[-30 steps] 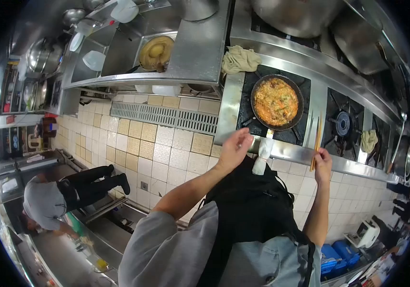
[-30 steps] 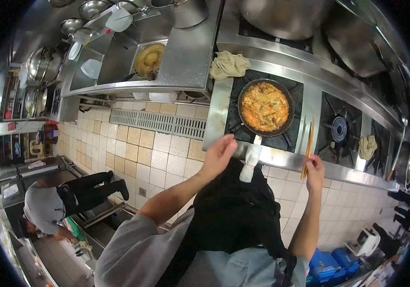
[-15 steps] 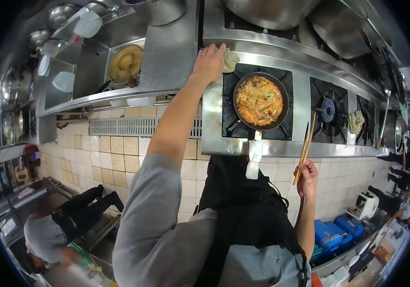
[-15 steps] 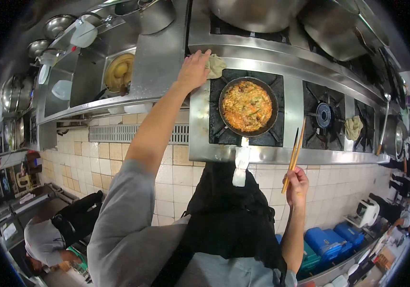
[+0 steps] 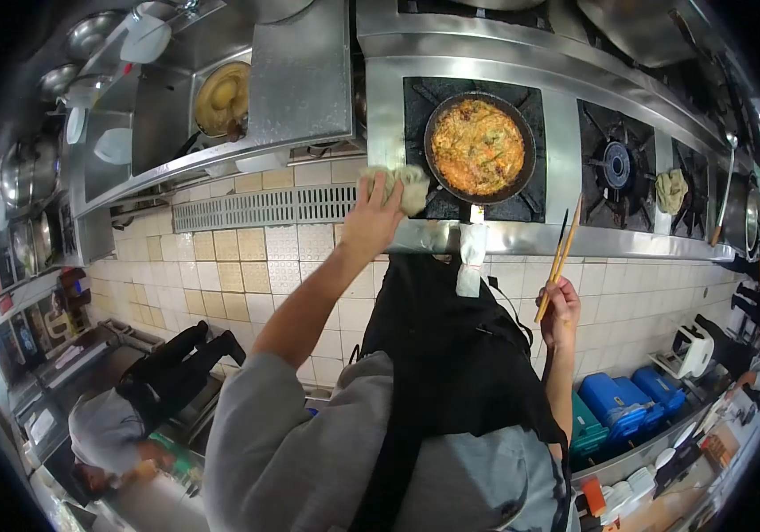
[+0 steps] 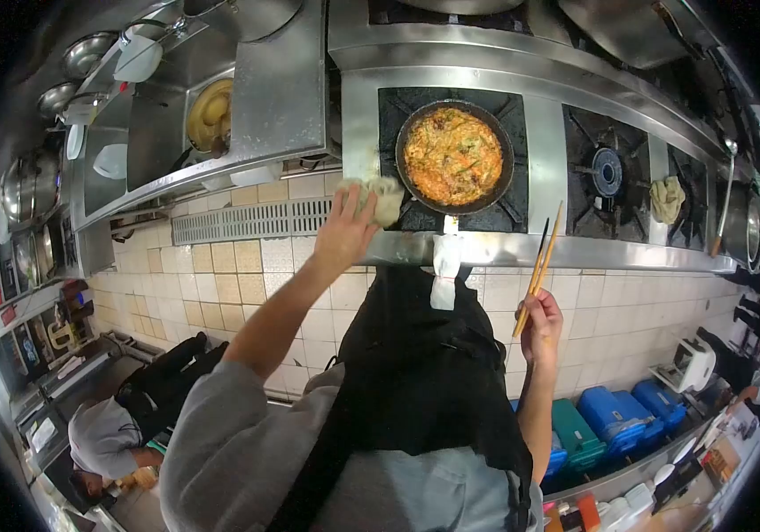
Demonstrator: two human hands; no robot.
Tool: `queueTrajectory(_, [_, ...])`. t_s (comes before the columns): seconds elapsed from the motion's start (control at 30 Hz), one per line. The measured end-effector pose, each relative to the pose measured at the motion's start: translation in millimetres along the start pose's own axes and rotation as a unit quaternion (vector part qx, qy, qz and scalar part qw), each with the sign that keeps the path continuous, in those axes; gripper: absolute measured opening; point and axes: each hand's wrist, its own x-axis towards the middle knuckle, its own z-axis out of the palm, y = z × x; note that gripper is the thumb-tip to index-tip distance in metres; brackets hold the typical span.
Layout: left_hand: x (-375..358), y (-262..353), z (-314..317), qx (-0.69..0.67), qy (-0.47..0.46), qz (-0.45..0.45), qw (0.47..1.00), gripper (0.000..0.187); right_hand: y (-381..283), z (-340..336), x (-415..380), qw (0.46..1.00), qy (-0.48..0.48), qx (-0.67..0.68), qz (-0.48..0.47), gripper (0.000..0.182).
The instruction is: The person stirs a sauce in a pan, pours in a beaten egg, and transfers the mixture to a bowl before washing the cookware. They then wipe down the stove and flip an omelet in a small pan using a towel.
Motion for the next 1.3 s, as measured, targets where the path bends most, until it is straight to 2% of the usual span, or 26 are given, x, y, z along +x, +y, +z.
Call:
queueTrajectory(0.1, [-38.6, 0.4, -5.1, -0.072, -0.030, -0.014, 0.997, 0.051, 0.8, 5.0, 5.5, 1.000, 0.001, 0.002, -0.004, 0.014])
queueTrajectory(0.2, [-36.8, -9.3, -16.7, -0.161, -0.082, -0.042, 0.983, 0.047, 1.9, 1.9, 8.4, 1.000, 0.008, 0.017, -0.020, 0.012])
queueTrajectory(0.27, [-13.4, -12.2, -40.4, -0.219, -0.077, -0.094, 0.968, 0.044, 2.3, -4.4, 8.4, 0.999, 0.007, 0.026, -0.026, 0.011])
queueTrajectory(0.33, [26.7, -3.5, -75.4, -0.235, 0.000, -0.039, 0.971, 0.045, 2.8, -5.6, 4.7, 0.999, 0.023, 0.018, -0.042, 0.010])
queueTrajectory(0.43, [113.2, 43.7, -139.4, -0.244, 0.029, 0.018, 0.969, 0.043, 19.1, -14.9, 3.4, 0.997, 0.042, 0.018, -0.056, 0.009])
queueTrajectory(0.5, [174.8, 78.1, -152.8, -0.215, 0.079, 0.125, 0.965, 0.044, 24.8, -13.6, -2.2, 0.997, 0.056, 0.012, -0.054, 0.008])
queueTrajectory(0.57, [229.0, 123.2, -158.4, -0.212, 0.072, 0.173, 0.959, 0.046, 29.7, -13.3, -8.5, 0.996, 0.069, 0.001, -0.054, 0.009])
queueTrajectory(0.63, [281.3, 160.3, -135.4, -0.171, 0.060, 0.216, 0.959, 0.048, 41.4, -18.9, -12.7, 0.995, 0.085, 0.002, -0.057, 0.009])
queueTrajectory(0.7, [323.3, 200.5, -98.7, -0.060, 0.018, 0.176, 0.982, 0.049, 51.9, -27.5, -18.7, 0.994, 0.099, 0.005, -0.047, 0.009])
queueTrajectory(0.77, [359.5, 227.1, -48.0, 0.113, 0.029, 0.234, 0.965, 0.054, 59.2, -35.2, -26.1, 0.992, 0.124, -0.008, -0.024, 0.007])
queueTrajectory(0.83, [384.2, 242.2, -25.3, 0.137, -0.117, 0.318, 0.931, 0.050, 65.6, -42.6, -32.5, 0.993, 0.116, -0.001, -0.022, 0.007])
queueTrajectory(0.87, [396.2, 241.0, -1.3, 0.141, -0.118, 0.311, 0.932, 0.050, 70.7, -47.7, -37.2, 0.992, 0.125, -0.012, -0.020, 0.007])
queueTrajectory(0.9, [408.1, 235.4, 30.3, 0.064, -0.167, 0.281, 0.943, 0.050, 71.6, -53.0, -36.8, 0.990, 0.135, -0.025, -0.018, 0.007])
queueTrajectory(0.93, [410.8, 230.9, 35.6, -0.017, -0.214, 0.249, 0.945, 0.053, 69.0, -58.0, -34.7, 0.991, 0.129, -0.029, -0.015, 0.007])
queueTrajectory(0.97, [417.1, 221.8, 37.8, -0.017, -0.218, 0.241, 0.946, 0.053, 67.9, -60.3, -35.6, 0.989, 0.139, -0.037, -0.017, 0.007])
queueTrajectory(1.03, [410.8, 209.0, -9.5, 0.007, -0.341, 0.234, 0.910, 0.065, 66.5, -57.9, -43.7, 0.988, 0.145, -0.046, -0.006, 0.007])
queueTrajectory(1.07, [400.1, 194.6, -26.1, 0.004, -0.300, 0.237, 0.924, 0.064, 61.7, -56.5, -40.0, 0.988, 0.145, -0.046, -0.012, 0.007])
queueTrajectory(1.13, [404.1, 136.8, -10.4, -0.041, -0.308, 0.268, 0.912, 0.067, 55.9, -55.7, -35.3, 0.988, 0.145, -0.040, -0.025, 0.008])
queueTrajectory(1.2, [391.1, 90.5, -9.6, -0.082, -0.309, 0.163, 0.933, 0.071, 46.5, -51.0, -29.6, 0.990, 0.133, -0.041, -0.027, 0.008])
queueTrajectory(1.27, [375.9, 61.3, -37.1, -0.058, -0.368, 0.088, 0.924, 0.072, 40.0, -47.7, -27.3, 0.991, 0.121, -0.044, -0.023, 0.009])
queueTrajectory(1.3, [369.0, 44.7, -40.7, -0.059, -0.367, 0.086, 0.924, 0.072, 37.5, -46.4, -23.4, 0.992, 0.117, -0.043, -0.028, 0.009])
